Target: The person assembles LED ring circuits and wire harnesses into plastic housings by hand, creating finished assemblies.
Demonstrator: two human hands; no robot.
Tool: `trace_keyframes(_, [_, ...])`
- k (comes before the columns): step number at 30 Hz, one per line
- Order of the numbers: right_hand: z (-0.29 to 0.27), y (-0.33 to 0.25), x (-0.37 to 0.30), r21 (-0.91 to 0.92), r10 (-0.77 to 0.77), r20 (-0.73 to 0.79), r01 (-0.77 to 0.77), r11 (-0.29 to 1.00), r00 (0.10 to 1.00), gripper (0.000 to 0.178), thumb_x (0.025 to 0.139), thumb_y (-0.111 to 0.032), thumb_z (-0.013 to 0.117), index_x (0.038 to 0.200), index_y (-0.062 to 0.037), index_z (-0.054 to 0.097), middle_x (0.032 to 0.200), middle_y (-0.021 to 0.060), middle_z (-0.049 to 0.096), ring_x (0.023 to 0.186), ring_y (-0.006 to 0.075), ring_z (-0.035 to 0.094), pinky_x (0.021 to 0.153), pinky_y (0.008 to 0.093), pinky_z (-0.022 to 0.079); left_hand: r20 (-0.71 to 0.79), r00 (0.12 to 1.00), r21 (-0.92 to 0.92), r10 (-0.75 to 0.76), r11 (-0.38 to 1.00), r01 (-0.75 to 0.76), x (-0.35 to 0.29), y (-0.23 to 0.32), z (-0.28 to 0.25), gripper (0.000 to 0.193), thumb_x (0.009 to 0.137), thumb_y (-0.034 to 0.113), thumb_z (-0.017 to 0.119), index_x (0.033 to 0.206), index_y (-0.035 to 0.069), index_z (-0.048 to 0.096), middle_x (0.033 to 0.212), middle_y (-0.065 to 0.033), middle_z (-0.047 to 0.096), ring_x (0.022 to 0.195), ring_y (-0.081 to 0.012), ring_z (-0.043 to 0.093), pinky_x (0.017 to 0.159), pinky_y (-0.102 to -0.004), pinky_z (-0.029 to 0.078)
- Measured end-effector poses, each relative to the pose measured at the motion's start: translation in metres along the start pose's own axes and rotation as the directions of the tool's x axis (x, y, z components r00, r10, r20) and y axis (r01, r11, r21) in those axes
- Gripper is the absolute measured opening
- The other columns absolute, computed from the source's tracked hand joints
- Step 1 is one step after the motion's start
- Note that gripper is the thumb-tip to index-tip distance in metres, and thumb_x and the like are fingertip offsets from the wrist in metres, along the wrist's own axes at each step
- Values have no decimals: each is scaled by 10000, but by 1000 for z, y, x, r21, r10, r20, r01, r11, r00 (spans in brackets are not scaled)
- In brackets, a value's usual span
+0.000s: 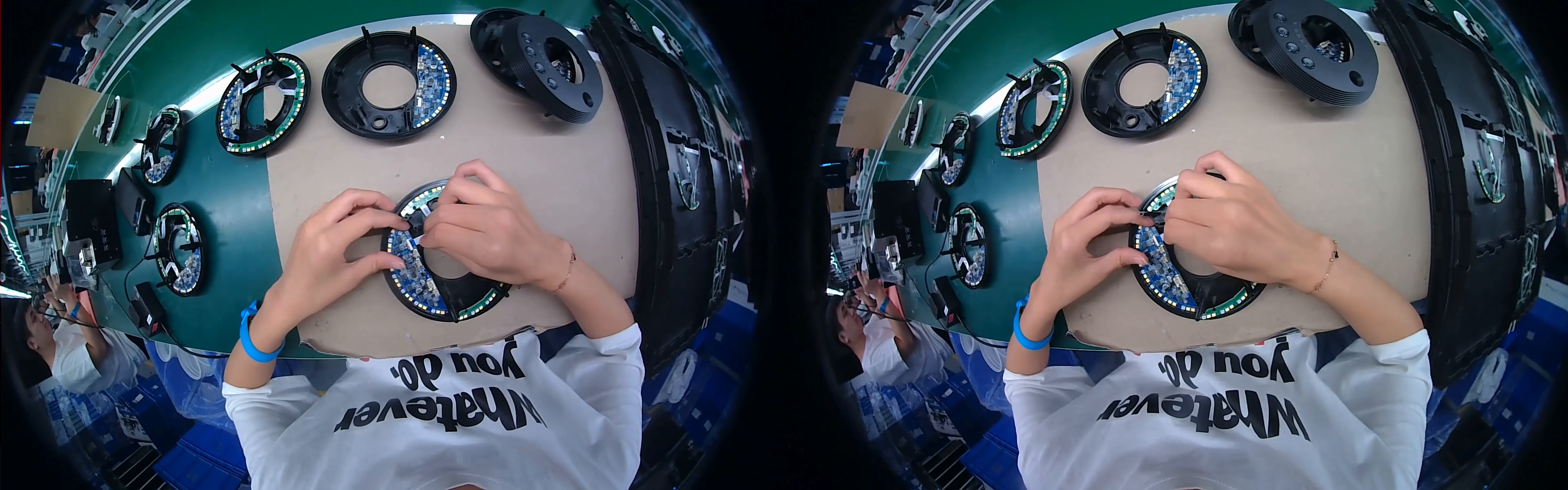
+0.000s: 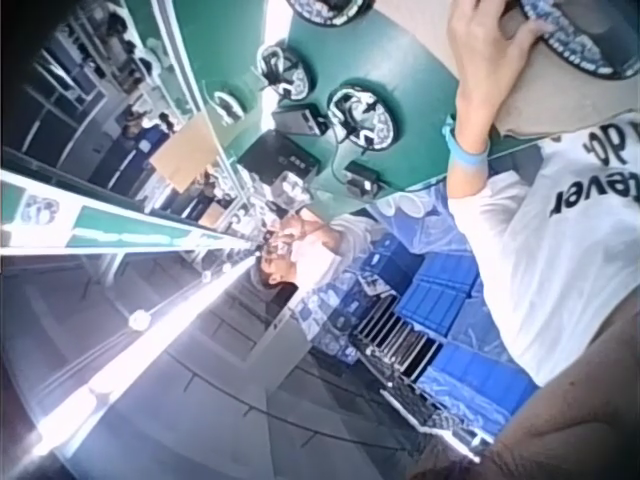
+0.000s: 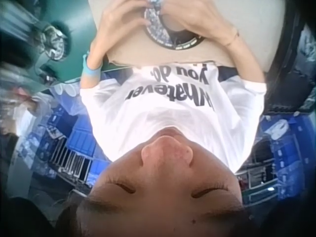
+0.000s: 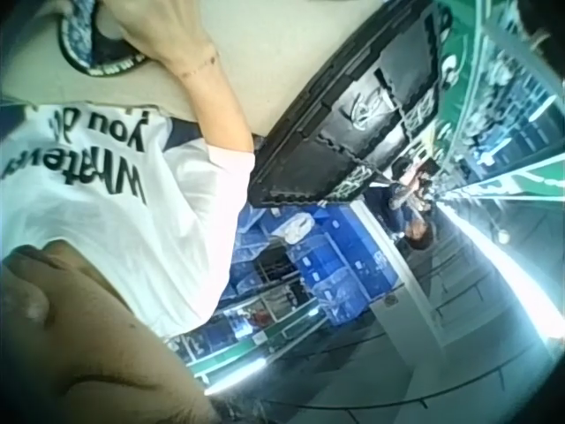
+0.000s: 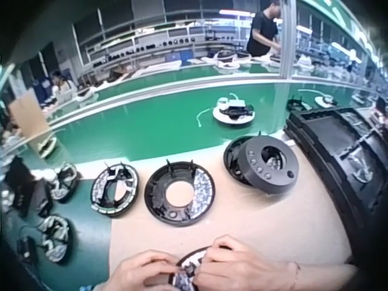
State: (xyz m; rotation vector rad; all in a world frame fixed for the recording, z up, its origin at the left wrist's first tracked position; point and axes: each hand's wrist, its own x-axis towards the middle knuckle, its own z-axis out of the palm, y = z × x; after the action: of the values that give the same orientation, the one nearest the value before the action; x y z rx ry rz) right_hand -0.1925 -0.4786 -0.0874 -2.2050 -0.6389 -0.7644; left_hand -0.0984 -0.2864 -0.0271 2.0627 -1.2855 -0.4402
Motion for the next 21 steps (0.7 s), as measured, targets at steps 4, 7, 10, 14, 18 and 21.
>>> trace_keyframes(4, [0, 0, 1, -12, -34, 14, 34, 999, 999, 67, 712, -129, 584, 747, -73, 574, 726, 11, 533, 788, 172, 529, 797, 357, 428, -1, 992, -58, -124, 991, 124, 8, 8, 0, 284, 624, 64, 779, 862, 34, 627, 942, -73, 603, 798, -207, 608, 726, -304, 507])
trace_keyframes(7, [1, -1, 0, -8, -25, 6, 25, 1000, 1000, 69, 708, -134, 587, 733, -74, 562, 715, 11, 525, 791, 173, 529, 794, 358, 429, 1, 989, -15, -149, 989, 149, 13, 9, 2, 257, 636, 69, 777, 803, 33, 584, 890, -56, 603, 756, -183, 597, 691, -286, 495])
trace_keyframes(10, [1, 0, 1, -25, -37, 2, 38, 999, 999, 71, 703, -135, 590, 730, -76, 561, 700, 9, 513, 789, 173, 528, 790, 357, 429, 25, 987, 39, -159, 987, 158, 16, 6, 3, 281, 630, 104, 788, 776, 52, 554, 839, -36, 575, 702, -165, 572, 632, -286, 471])
trace_keyframes(14, [0, 1, 2, -37, -26, 29, 27, 999, 999, 43, 696, -119, 618, 708, -89, 590, 697, -2, 515, 738, 173, 525, 808, 363, 430, 78, 967, 135, -244, 963, 233, 22, 10, 0, 303, 627, 151, 794, 760, 82, 530, 781, -26, 527, 629, -158, 524, 564, -306, 425])
trace_keyframes(18, [-1, 3, 2, -59, -55, 33, 57, 997, 998, 79, 692, -140, 620, 727, -84, 577, 694, 6, 501, 770, 175, 527, 801, 359, 431, 103, 952, 189, -287, 946, 265, 26, 13, 0, 316, 635, 166, 786, 790, 99, 519, 772, -20, 506, 602, -160, 502, 542, -313, 407])
trace_keyframes(21, [-6, 0, 4, -37, -54, 37, 55, 998, 998, 139, 693, -172, 662, 776, -79, 602, 760, 15, 556, 804, 187, 541, 797, 359, 437, 97, 964, 181, -246, 957, 226, 25, 12, 0, 322, 639, 162, 777, 807, 104, 509, 763, -21, 490, 599, -159, 502, 538, -312, 406])
